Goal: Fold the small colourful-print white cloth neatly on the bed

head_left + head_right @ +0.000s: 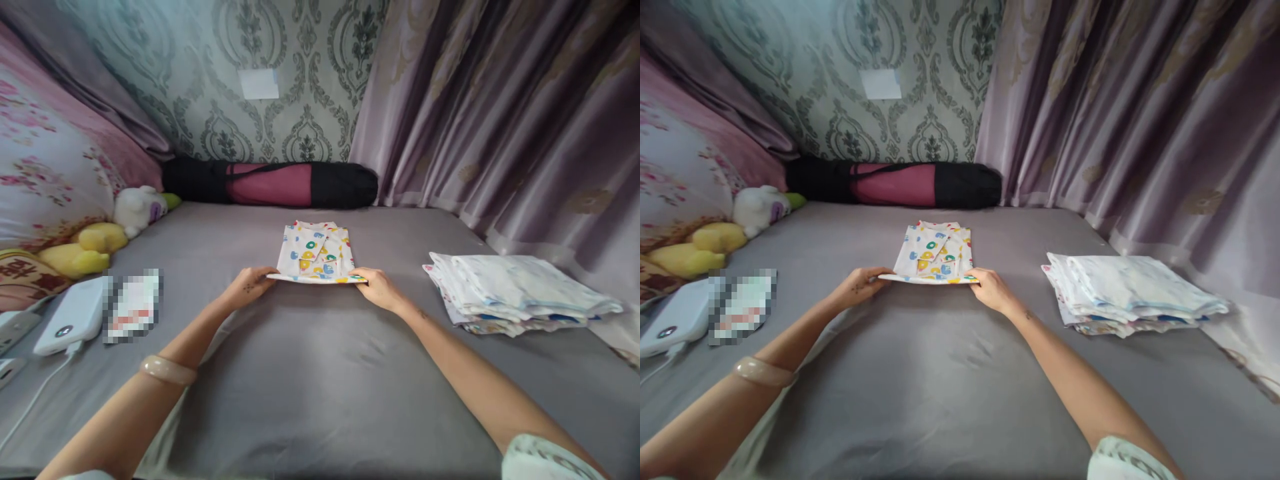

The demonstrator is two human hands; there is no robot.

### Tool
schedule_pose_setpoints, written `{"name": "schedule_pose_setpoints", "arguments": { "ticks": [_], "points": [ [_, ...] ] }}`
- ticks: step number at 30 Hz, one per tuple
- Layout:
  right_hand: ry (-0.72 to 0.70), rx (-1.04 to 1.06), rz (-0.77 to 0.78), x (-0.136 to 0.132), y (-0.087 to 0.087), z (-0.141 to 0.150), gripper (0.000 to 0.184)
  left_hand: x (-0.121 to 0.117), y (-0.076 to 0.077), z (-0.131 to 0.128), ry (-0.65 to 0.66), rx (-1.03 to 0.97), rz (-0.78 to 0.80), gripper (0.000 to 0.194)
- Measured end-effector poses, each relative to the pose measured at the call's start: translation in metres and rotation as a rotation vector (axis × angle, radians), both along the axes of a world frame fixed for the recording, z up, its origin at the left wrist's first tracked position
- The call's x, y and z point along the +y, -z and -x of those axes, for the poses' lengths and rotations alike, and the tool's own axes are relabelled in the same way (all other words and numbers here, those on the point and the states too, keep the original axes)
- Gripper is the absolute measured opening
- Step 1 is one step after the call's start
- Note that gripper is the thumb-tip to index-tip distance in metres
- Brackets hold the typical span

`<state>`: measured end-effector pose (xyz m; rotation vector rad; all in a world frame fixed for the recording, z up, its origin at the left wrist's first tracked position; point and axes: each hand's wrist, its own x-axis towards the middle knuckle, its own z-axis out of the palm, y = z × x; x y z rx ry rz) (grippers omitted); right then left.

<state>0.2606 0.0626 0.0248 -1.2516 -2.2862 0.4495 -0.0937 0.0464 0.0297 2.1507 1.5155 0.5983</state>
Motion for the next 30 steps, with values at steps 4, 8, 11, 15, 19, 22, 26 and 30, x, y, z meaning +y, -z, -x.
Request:
{"name": "schedule_pose_setpoints", "arguments": {
  "ticks": [4, 8, 11, 15, 19, 22, 26, 30],
  "points": [
    [0.098, 0.112, 0.074, 0.017, -0.006, 0.004, 0.026, 0.017, 0.002, -0.008, -0.135, -0.313, 0.035, 0.043],
    [0.231, 0.136, 0.1, 0.039, -0.007, 0.008, 0.025, 0.037, 0.005, -0.02, -0.206, -0.55, 0.037, 0.047],
    [0.299, 0.176, 0.116, 0.056, -0.004, 0.014, 0.025, 0.053, 0.008, -0.028, -0.287, -0.544, -0.02, 0.042],
    [0.377, 0.181, 0.114, 0.076, -0.001, 0.023, 0.023, 0.073, 0.013, -0.034, -0.418, -0.44, -0.091, 0.032],
    [0.523, 0.028, 0.101, 0.091, -0.003, 0.035, 0.024, 0.086, 0.012, -0.043, -0.508, -0.308, -0.115, 0.027],
    [0.592, -0.054, 0.111, 0.1, -0.005, 0.043, 0.025, 0.093, 0.007, -0.049, -0.572, -0.2, -0.106, 0.026],
    [0.649, -0.101, 0.16, 0.108, -0.007, 0.051, 0.027, 0.103, 0.006, -0.055, -0.615, -0.1, -0.083, 0.026],
    [0.673, -0.131, 0.189, 0.111, -0.008, 0.056, 0.031, 0.11, 0.011, -0.058, -0.631, -0.027, -0.083, 0.027]
  ]
}}
